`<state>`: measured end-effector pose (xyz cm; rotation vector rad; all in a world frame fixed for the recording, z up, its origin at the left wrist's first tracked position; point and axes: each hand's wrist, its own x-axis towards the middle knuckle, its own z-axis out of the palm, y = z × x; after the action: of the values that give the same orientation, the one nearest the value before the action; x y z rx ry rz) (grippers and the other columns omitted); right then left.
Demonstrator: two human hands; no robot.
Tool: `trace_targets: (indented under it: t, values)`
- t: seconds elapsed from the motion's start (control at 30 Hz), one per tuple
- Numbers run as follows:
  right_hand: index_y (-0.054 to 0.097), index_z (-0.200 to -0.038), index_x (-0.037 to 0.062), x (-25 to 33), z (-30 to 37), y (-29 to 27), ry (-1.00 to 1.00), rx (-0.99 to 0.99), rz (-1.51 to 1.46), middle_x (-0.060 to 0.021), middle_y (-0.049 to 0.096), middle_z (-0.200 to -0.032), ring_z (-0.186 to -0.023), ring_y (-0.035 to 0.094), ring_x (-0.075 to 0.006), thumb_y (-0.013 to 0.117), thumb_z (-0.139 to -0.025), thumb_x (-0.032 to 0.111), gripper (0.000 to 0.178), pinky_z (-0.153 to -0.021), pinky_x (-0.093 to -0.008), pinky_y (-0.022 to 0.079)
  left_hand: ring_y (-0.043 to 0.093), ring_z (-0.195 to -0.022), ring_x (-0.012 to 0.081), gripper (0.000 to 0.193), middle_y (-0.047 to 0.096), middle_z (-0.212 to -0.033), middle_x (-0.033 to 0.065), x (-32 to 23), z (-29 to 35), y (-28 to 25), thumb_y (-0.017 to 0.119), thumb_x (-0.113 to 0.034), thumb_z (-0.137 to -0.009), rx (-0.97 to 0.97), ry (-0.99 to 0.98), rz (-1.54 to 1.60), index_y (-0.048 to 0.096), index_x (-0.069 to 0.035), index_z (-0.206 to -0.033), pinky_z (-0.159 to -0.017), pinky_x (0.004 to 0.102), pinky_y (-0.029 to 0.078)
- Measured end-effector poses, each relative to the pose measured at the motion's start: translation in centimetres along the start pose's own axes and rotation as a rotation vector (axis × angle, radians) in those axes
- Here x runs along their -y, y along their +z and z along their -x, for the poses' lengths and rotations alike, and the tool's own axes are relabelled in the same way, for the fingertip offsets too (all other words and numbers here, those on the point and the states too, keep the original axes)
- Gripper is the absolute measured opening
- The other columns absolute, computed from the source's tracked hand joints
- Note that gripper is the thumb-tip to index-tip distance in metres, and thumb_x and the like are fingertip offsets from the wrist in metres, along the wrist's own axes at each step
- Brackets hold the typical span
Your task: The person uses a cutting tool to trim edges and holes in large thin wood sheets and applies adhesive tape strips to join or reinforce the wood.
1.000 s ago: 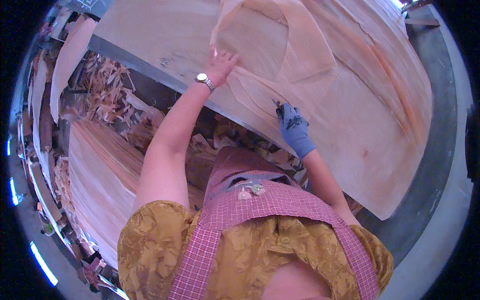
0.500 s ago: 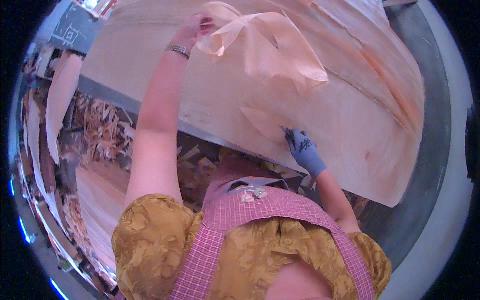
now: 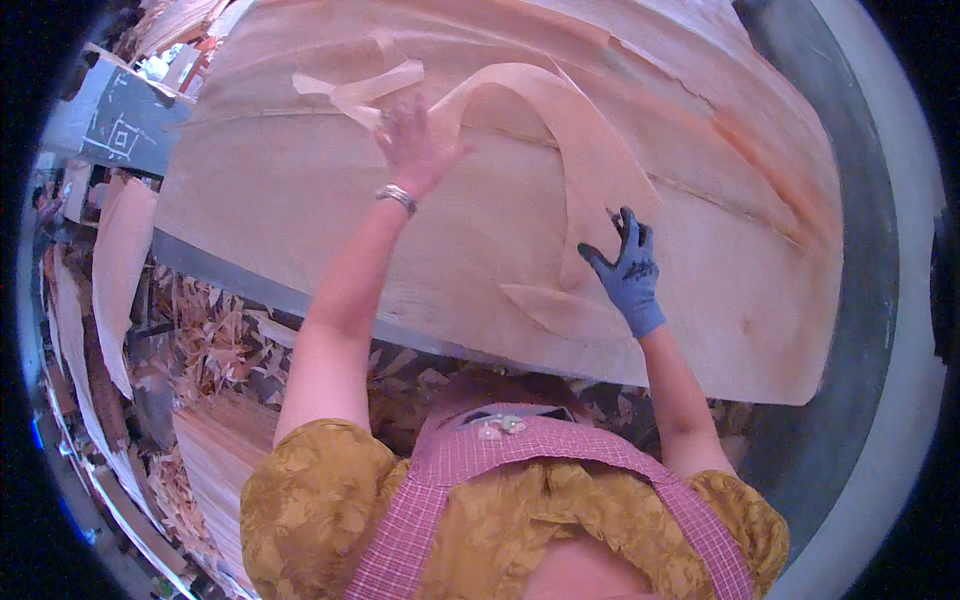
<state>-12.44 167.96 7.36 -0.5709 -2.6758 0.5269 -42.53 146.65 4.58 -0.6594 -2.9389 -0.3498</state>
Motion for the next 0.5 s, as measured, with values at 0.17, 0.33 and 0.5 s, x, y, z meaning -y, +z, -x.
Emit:
trace_targets:
  t: [0.17,0.33,0.5]
  values:
    - [0.059,-0.116,0.0068,-1.8,-5.7,4.2,0.053,0.225,0.215,-0.0196,0.060,-0.110,-0.107,0.056,-0.0352,0.071,-0.081,0.049,0.056,-0.084,-0.0457,0.050,0.042,-0.134,0.0356,0.086,0.047,-0.142,0.0178,2.5,-3.1,4.2,0.063,-0.058,-0.081,0.066,-0.029,-0.012,0.032,-0.016,-0.149,-0.113,0.0636,0.015]
    - [0.068,-0.101,0.0111,-8.3,-7.1,5.2,-0.065,0.149,0.070,-0.0132,0.066,-0.095,-0.087,0.064,-0.0332,0.067,-0.087,0.029,0.023,-0.075,-0.0421,0.051,0.066,-0.099,0.0271,0.046,0.072,-0.100,0.0117,7.2,-8.6,-0.6,0.062,-0.050,-0.086,0.166,0.054,0.366,0.069,-0.013,-0.112,-0.093,0.0456,0.044]
    - [0.069,-0.101,0.0143,-5.4,-9.7,-1.9,-0.236,0.213,0.007,-0.0086,0.066,-0.095,-0.086,0.064,-0.0308,0.068,-0.086,0.025,0.018,-0.072,-0.0414,0.053,0.056,-0.063,0.0072,0.032,0.066,-0.080,0.0006,15.2,-9.8,-14.1,0.068,-0.033,-0.088,0.674,-0.074,0.513,0.069,-0.004,-0.101,-0.056,0.0260,0.051]
